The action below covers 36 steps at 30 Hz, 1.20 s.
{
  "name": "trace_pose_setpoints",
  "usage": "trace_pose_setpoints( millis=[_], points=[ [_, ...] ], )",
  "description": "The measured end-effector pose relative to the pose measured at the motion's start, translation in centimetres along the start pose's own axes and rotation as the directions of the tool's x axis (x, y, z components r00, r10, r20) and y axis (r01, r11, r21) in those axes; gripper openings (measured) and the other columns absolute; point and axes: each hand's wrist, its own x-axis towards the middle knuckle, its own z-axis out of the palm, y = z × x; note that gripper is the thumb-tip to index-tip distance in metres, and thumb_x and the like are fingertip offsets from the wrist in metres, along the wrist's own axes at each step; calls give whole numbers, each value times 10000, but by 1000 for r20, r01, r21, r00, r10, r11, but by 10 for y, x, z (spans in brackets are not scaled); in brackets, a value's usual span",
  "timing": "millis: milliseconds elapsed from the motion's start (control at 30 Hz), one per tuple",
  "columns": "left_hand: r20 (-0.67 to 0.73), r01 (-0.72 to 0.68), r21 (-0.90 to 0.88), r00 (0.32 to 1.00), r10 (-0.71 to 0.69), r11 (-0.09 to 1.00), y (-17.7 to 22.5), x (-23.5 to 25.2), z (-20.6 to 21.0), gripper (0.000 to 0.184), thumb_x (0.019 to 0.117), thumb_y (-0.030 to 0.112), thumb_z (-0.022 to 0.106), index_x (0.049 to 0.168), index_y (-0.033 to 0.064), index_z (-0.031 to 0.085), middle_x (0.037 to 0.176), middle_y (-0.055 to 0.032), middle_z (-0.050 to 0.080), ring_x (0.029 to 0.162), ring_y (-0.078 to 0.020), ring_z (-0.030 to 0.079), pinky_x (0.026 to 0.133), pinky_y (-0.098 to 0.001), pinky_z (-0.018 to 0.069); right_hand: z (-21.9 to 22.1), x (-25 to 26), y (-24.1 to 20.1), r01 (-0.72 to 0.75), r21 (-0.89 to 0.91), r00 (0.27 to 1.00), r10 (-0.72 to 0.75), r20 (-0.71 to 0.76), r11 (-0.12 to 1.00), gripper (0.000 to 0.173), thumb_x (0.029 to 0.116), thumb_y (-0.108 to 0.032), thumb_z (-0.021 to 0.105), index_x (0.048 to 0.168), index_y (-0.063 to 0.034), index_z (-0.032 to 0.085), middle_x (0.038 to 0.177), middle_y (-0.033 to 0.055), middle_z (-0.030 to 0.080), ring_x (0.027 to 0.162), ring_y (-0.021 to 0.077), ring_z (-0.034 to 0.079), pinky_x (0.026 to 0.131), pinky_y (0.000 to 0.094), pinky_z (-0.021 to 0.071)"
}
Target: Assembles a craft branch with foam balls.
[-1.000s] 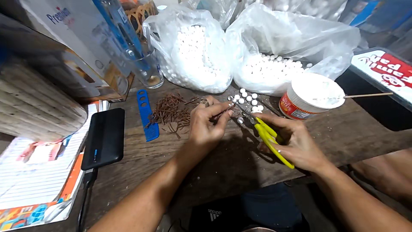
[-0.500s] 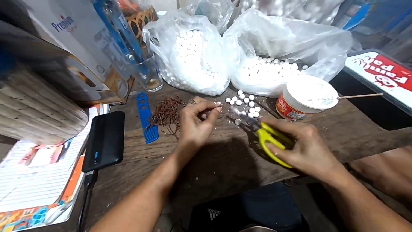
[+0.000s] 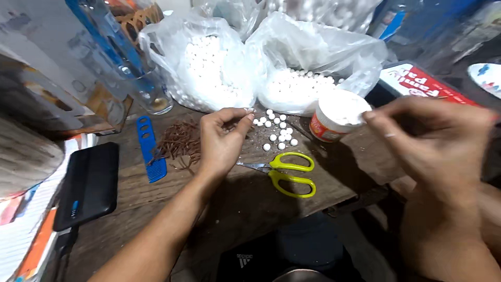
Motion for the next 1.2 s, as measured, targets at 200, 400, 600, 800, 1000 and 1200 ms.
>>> trace_pose_setpoints(
  millis=[200,400,600,800,1000,1200],
  points=[
    [40,109,-152,994,-104,982,9,1,27,90,951,-31,652,989,2,726,859,46,724,737,27,673,706,-155,576,-5,-44,45,-348,383,851,459,-253,856,238,941,-111,643,1148,-189,554,720,-193,560,542,-51,522,517,147,482],
    [112,5,-96,994,6,995,6,1,50,67,905,-60,678,953,-28,713,847,29,698,707,61,635,671,-117,550,12,-28,58,-281,394,918,365,-155,875,199,1023,-67,531,1109,-43,709,900,-105,693,646,-47,590,589,139,522],
    [120,-147,-63,981,153,987,-8,-6,55,71,897,-7,675,937,-20,732,841,24,694,694,59,622,635,-103,532,-15,-23,68,-134,384,907,269,-324,913,218,1044,-86,507,1050,-107,724,893,-119,722,725,0,668,676,193,581],
    [124,-261,12,958,257,965,-3,-10,62,82,870,7,680,903,-22,750,813,-3,677,732,55,600,690,-94,502,-16,-21,62,-258,687,760,582,-290,679,378,1082,-65,315,973,-99,676,791,-71,714,642,28,668,612,181,579],
    [110,-259,46,961,253,965,0,-17,62,82,867,21,683,880,-6,760,812,-16,687,731,37,602,676,-111,487,0,-25,40,-270,841,763,637,-110,468,424,1092,-110,295,944,-134,692,781,-79,703,660,3,660,629,146,564],
    [102,-271,84,960,263,959,1,-20,61,89,851,26,686,868,7,771,793,-12,693,731,30,598,670,-120,465,7,-24,36,-293,846,767,638,-70,446,426,1089,-101,305,950,-114,708,784,-64,707,659,12,665,627,150,568]
  ],
)
